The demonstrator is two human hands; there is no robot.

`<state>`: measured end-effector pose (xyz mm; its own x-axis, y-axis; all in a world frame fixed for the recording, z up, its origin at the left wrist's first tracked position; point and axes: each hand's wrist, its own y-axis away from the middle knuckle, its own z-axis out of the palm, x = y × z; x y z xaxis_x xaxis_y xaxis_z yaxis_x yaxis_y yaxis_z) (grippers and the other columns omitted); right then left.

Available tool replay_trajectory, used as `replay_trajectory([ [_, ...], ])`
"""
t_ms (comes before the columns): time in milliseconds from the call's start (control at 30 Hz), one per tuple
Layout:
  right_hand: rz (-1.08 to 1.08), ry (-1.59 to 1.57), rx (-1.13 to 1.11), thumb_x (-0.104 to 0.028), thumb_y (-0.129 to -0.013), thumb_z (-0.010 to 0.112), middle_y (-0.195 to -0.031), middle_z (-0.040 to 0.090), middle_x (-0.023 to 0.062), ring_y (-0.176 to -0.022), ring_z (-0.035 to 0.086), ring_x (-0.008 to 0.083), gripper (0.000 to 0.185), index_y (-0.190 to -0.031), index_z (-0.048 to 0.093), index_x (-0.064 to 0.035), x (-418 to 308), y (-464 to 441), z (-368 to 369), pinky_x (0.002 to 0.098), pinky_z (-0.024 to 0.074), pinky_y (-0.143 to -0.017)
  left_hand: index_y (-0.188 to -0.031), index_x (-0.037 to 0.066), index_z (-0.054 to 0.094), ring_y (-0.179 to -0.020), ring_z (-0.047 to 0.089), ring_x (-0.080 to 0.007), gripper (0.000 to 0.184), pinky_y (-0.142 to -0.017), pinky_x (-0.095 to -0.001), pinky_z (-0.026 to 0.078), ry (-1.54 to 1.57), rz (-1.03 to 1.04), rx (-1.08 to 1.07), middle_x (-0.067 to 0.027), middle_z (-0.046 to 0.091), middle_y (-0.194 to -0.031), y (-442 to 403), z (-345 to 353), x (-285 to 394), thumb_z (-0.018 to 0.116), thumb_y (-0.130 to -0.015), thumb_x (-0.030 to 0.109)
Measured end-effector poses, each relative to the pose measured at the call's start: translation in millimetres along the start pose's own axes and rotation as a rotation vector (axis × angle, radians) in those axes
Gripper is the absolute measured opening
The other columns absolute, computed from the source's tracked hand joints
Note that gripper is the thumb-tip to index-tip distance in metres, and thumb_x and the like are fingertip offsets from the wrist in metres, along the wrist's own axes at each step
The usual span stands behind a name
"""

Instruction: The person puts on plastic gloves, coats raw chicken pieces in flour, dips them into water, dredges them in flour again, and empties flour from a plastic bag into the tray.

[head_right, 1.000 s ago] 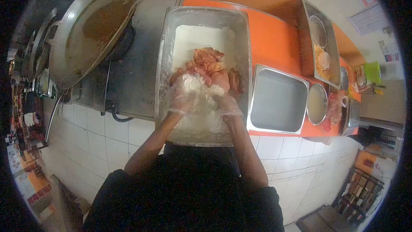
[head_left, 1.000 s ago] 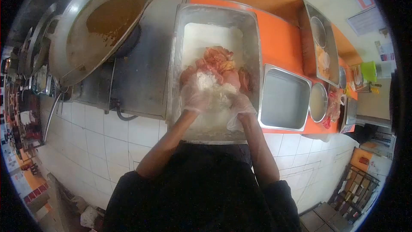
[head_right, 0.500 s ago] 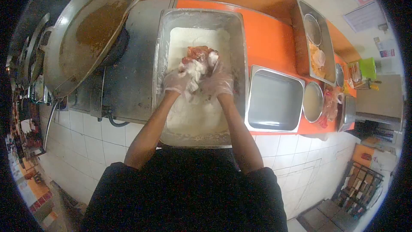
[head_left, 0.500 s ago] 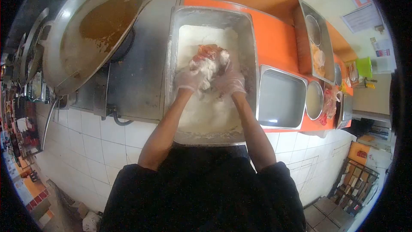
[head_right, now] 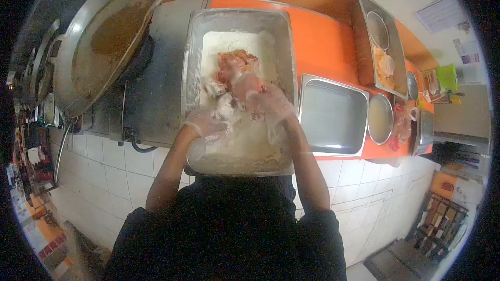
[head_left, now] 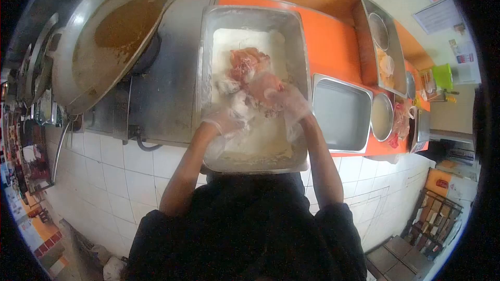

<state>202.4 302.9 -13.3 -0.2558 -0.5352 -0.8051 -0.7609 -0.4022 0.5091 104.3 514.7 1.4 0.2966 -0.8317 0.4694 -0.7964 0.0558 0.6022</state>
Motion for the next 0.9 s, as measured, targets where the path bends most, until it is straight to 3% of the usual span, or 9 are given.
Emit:
replay_trajectory([
  [33,0.021,-0.019,-0.081,-0.027,-0.075,0.066,-0.093,0.065,0.0115,-0.088,0.061,0.0203,0.039,-0.106,0.062,-0.0036,4,13,-1,0.0333,0.0471,-0.075,-0.133,0.009,0.041,-0.110,0.054,-0.0352,0.077,-0.092,-0.0407,0.043,0.027,-0.022,0.012,-0.0197,0.054,-0.123,4,4,1,0.065,-0.072,0.049],
  [167,-0.055,-0.096,-0.112,-0.023,-0.075,0.069,-0.090,0.065,0.0078,-0.087,0.060,0.0172,0.038,-0.106,0.061,-0.0020,79,32,15,0.0317,0.0465,-0.074,-0.112,0.000,0.055,-0.097,0.058,-0.0293,0.047,-0.086,-0.0383,0.045,0.511,0.316,0.255,-0.0199,0.061,-0.103,0,37,-8,0.065,-0.080,0.033],
  [267,-0.013,-0.128,-0.310,-0.019,-0.075,0.070,-0.097,0.064,0.0107,-0.094,0.059,0.0178,0.039,-0.109,0.059,-0.0016,80,45,25,0.0318,0.0459,-0.081,-0.110,0.000,0.056,-0.093,0.058,-0.0280,0.040,-0.083,-0.0370,0.046,0.572,0.327,0.006,-0.0192,0.061,-0.102,-1,52,-5,0.063,-0.081,0.025],
  [467,-0.196,-0.122,-0.122,-0.019,-0.079,0.067,-0.090,0.065,0.0105,-0.086,0.060,0.0154,0.029,-0.099,0.063,0.0018,101,60,47,0.0313,0.0480,-0.074,-0.113,0.003,0.056,-0.091,0.057,-0.0274,0.035,-0.082,-0.0378,0.045,0.448,0.456,-0.084,-0.0196,0.061,-0.102,-2,90,-4,0.059,-0.080,0.017],
  [567,-0.014,0.259,-0.134,-0.016,-0.076,0.068,-0.093,0.066,0.0115,-0.088,0.061,0.0180,0.041,-0.114,0.057,-0.0028,69,75,34,0.0341,0.0478,-0.077,-0.115,0.006,0.056,-0.096,0.057,-0.0340,0.039,-0.086,-0.0424,0.043,0.290,0.485,-0.074,-0.0208,0.060,-0.107,-5,104,-3,0.059,-0.080,0.022],
  [667,0.271,0.003,-0.190,-0.021,-0.078,0.067,-0.094,0.066,0.0121,-0.084,0.062,0.0195,0.041,-0.114,0.057,-0.0045,69,74,36,0.0336,0.0482,-0.075,-0.116,0.007,0.057,-0.093,0.059,-0.0341,0.038,-0.084,-0.0419,0.045,0.213,0.508,0.001,-0.0173,0.062,-0.106,-18,124,-9,0.059,-0.079,0.016],
  [767,0.255,-0.082,-0.158,-0.022,-0.077,0.066,-0.092,0.066,0.0122,-0.081,0.062,0.0219,0.033,-0.105,0.061,-0.0060,110,65,46,0.0343,0.0483,-0.072,-0.116,0.007,0.057,-0.092,0.060,-0.0326,0.038,-0.083,-0.0397,0.046,0.347,0.656,0.115,-0.0169,0.063,-0.106,-25,139,-15,0.060,-0.080,0.016],
  [867,-0.631,0.883,-0.051,-0.022,-0.076,0.064,-0.088,0.065,0.0130,-0.076,0.062,0.0250,0.026,-0.098,0.063,-0.0069,133,71,45,0.0343,0.0481,-0.068,-0.115,0.005,0.057,-0.094,0.059,-0.0334,0.037,-0.084,-0.0396,0.045,0.414,0.615,0.057,-0.0180,0.062,-0.106,-29,150,-20,0.058,-0.082,0.021],
  [900,-0.603,0.937,-0.038,-0.021,-0.076,0.063,-0.087,0.065,0.0128,-0.076,0.062,0.0250,0.026,-0.098,0.064,-0.0080,131,72,47,0.0343,0.0482,-0.067,-0.115,0.004,0.057,-0.096,0.057,-0.0351,0.037,-0.086,-0.0407,0.044,0.387,0.612,0.059,-0.0195,0.061,-0.107,-23,143,-16,0.057,-0.084,0.026],
])
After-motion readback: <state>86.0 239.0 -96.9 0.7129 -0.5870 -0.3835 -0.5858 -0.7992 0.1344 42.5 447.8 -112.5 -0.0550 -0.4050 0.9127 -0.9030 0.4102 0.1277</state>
